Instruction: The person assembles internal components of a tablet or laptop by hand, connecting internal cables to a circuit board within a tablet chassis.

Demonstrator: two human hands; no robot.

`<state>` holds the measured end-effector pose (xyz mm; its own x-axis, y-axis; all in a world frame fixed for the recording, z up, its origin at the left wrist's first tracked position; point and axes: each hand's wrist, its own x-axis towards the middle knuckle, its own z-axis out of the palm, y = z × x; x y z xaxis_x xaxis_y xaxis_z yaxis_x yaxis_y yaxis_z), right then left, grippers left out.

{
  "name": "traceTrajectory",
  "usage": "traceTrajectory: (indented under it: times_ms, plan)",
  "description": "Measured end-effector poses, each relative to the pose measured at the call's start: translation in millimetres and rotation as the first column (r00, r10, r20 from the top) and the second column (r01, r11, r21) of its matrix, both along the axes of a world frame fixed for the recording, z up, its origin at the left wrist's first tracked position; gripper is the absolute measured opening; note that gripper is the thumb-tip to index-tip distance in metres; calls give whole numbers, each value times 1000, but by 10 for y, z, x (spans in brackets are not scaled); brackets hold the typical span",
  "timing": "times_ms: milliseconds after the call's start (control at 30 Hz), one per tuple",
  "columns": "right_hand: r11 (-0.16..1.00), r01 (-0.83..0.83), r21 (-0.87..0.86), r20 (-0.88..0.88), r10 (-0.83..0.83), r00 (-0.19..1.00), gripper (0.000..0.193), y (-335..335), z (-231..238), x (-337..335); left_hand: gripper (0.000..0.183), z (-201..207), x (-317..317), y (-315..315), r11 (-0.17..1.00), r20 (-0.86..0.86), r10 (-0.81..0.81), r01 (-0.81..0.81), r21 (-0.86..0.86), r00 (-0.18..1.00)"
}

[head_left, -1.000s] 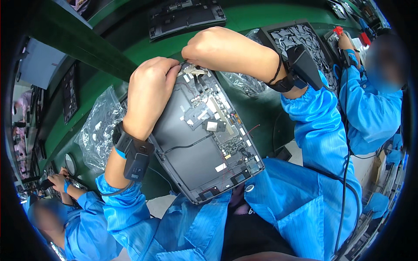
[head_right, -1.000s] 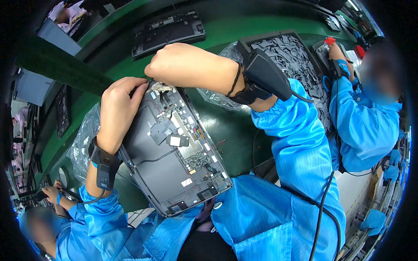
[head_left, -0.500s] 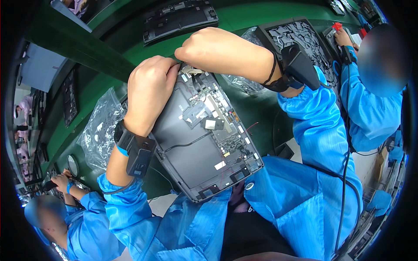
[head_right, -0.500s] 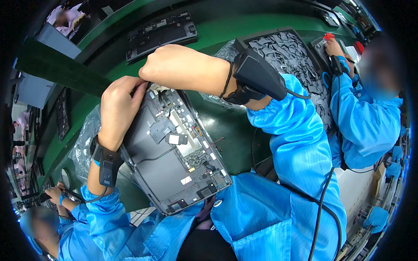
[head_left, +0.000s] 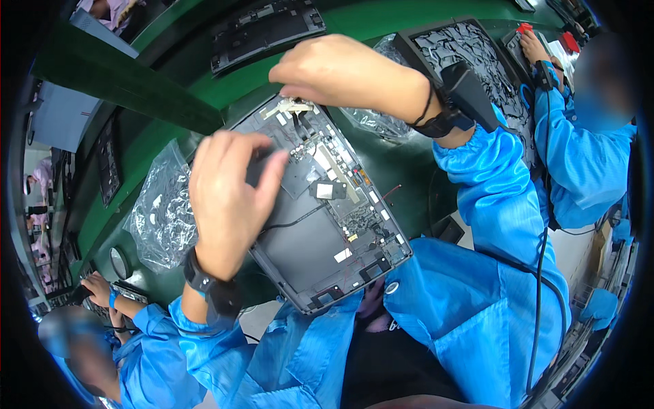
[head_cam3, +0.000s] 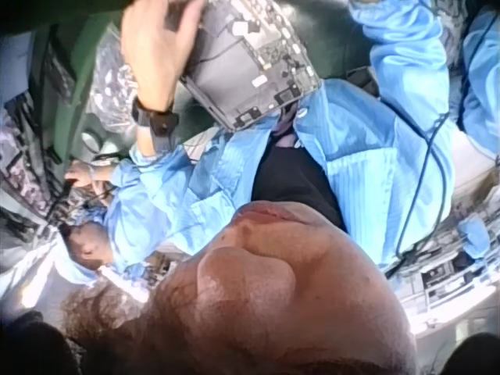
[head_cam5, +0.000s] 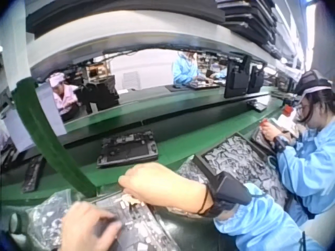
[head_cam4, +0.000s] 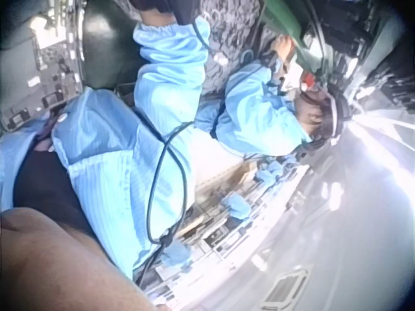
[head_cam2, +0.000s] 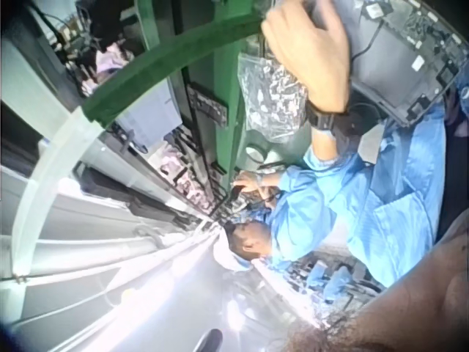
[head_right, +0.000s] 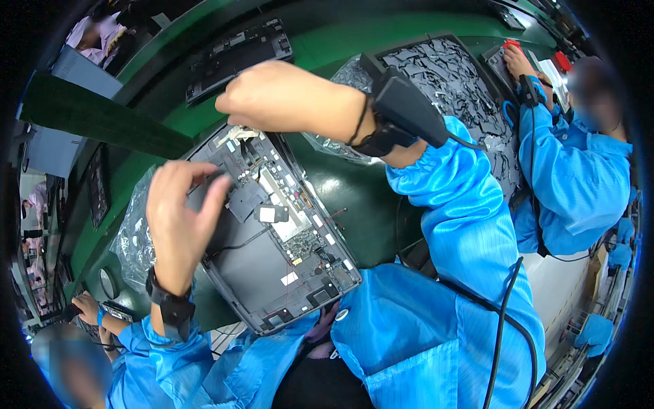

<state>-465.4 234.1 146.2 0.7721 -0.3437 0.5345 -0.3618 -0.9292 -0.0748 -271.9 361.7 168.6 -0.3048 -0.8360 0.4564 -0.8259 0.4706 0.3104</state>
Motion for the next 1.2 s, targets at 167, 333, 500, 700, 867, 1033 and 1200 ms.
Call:
traceTrajectory:
  times_ms: [167,333,500,700,867,1033,1200]
  plan:
    - [999,-32,15,359,25,933,11,285,50,-113,31,-52,-8,140,989,30,-46,42,141,998]
    - [991,-123,44,439,91,894,18,533,-73,-248,25,-20,-37,47,972,-72,-79,93,217,994]
    - [986,-94,-141,331,136,934,27,591,-199,-333,20,59,-24,-331,820,-440,43,220,528,897]
    - [924,-86,-373,343,224,912,30,416,-298,-257,25,76,10,-584,687,-542,82,346,638,836]
    - [924,22,-382,335,116,935,21,466,-234,-201,23,-73,118,-670,996,-37,-81,79,-41,996]
    - [942,68,-328,284,29,958,20,429,-241,-140,20,-114,91,-654,969,-124,-23,53,242,992]
    - [960,161,-228,255,-101,962,15,500,-204,-79,19,-152,55,-714,963,-155,-48,87,257,987]
